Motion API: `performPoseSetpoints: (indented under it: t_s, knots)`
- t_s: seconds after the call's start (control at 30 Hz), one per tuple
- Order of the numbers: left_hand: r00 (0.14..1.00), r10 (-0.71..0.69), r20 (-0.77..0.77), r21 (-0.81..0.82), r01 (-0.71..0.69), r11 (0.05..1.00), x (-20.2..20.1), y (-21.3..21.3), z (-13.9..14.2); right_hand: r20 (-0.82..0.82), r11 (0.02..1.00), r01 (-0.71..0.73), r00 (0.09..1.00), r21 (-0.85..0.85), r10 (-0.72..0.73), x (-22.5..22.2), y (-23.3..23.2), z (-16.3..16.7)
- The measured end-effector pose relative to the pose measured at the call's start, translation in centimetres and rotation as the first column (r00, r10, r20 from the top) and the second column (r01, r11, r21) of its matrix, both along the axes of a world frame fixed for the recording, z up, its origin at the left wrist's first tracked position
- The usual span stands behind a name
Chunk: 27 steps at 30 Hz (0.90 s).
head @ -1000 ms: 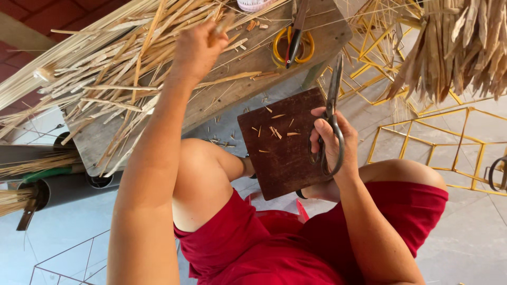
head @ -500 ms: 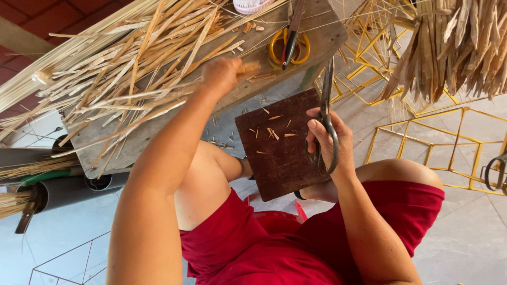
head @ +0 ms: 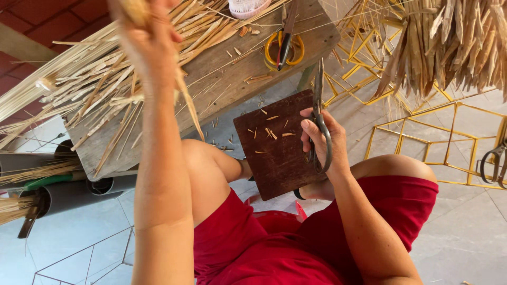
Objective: The person sits on the floor and uses scissors to trim and split thin bamboo strips one at a time over a small wooden board, setting trimmed pieces aside. At the end they gather the trimmed strips into a bundle and tie it together on their lap.
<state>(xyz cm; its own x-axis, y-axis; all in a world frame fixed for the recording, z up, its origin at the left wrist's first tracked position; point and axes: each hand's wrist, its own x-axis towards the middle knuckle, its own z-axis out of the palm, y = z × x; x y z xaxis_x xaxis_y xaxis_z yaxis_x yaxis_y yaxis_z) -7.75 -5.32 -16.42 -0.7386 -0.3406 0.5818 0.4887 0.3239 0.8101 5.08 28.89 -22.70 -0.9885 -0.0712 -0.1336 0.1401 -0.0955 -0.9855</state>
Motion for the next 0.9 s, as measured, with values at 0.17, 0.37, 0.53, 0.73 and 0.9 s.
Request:
performPoseSetpoints:
  t_s: [0.17,0.37,0.53,0.73,0.9]
  knots:
    - [0.945,-0.112,0.308,-0.172,0.170,0.970,0.2,5.8,-3.9,0.050,1.000,0.019,0.999,-0.019,-0.018,-0.2,-0.2,0.4]
    - [0.910,-0.143,0.389,-0.277,0.263,0.924,-1.1,7.8,-4.8,0.030,1.000,0.024,0.999,0.009,-0.024,-0.3,-0.1,0.8]
    - [0.994,-0.085,-0.065,-0.308,0.061,0.949,0.1,5.1,-1.1,0.028,1.000,0.015,0.999,0.008,-0.015,-0.3,0.1,0.7]
    - [0.979,0.026,0.204,-0.653,0.116,0.748,3.8,7.3,-0.9,0.048,1.000,0.004,0.999,0.019,-0.005,-0.4,-0.2,0.4]
    - [0.960,-0.191,0.205,-0.691,0.280,0.666,4.4,12.1,-2.6,0.000,0.999,0.012,1.000,-0.043,-0.012,-0.4,0.1,-0.2]
